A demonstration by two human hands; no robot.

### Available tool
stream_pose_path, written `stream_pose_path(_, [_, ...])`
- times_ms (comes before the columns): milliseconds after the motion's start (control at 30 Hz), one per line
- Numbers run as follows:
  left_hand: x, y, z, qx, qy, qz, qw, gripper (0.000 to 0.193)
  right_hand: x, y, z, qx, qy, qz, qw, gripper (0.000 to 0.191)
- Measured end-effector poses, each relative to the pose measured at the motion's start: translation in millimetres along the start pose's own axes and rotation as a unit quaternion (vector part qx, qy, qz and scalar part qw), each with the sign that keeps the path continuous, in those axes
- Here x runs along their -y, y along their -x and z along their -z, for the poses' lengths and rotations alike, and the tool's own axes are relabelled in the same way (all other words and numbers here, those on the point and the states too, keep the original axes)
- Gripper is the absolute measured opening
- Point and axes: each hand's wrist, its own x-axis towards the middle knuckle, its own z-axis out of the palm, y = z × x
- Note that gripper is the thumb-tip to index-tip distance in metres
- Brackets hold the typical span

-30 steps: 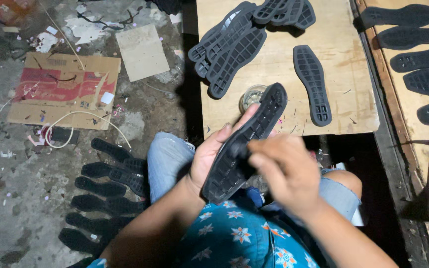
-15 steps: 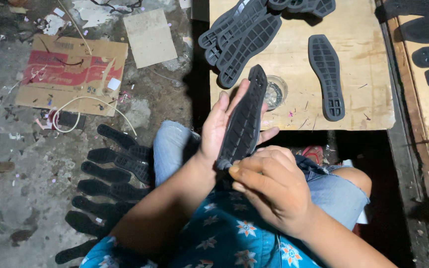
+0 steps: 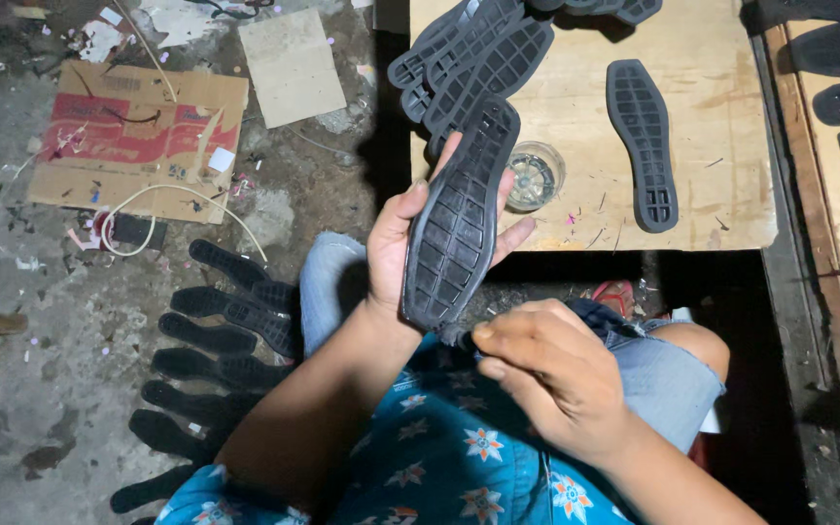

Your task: The person sits on the floor and repeatedly applies a dark paste to the edges of black shoe soles using a small cloth. They pick up each sole from a wooden table, rub the paste along the perimeter, and place the sole back on the table. The process is repeated for several soles.

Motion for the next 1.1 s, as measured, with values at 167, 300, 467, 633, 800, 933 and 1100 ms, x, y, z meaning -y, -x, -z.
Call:
stream_pose_path(167, [0,13,-27,0.035,-0.085,0.023,0.996,0.072,-13,1,16,-0.1,0.007,-0.111,0.989,0.018])
stream_pose_path(300, [5,24,-43,0.061,0.034,0.043,0.997,0.085,-7,13,32,-0.071,-0.097,-0.095,0.988,0.02])
stream_pose_path(467, [11,23,-43,-0.008,-0.024,0.077,0.997,0.087,-8,12,24,0.001,-0.078,-0.091,0.993,0.02])
stream_pose_path(633, [17,33,-43,-0.01,-0.031,0.117,0.993,0.089,-22,2,31,-0.129,0.018,-0.176,0.976,0.019])
stream_pose_path(800, [24,40,-47,-0.037,0.021,0.126,0.991,0.092,-21,7,40,-0.069,-0.035,-0.11,0.991,0.019])
stream_pose_path(933, [23,42,-45,-0.003,0.106,0.176,0.979,0.094,-53,5,53,-0.229,-0.101,-0.277,0.928,0.021])
stream_pose_path(1100, [22,44,-38,0.009,0.111,0.184,0.977,0.095,-80,13,67,-0.304,-0.125,-0.247,0.912,0.023])
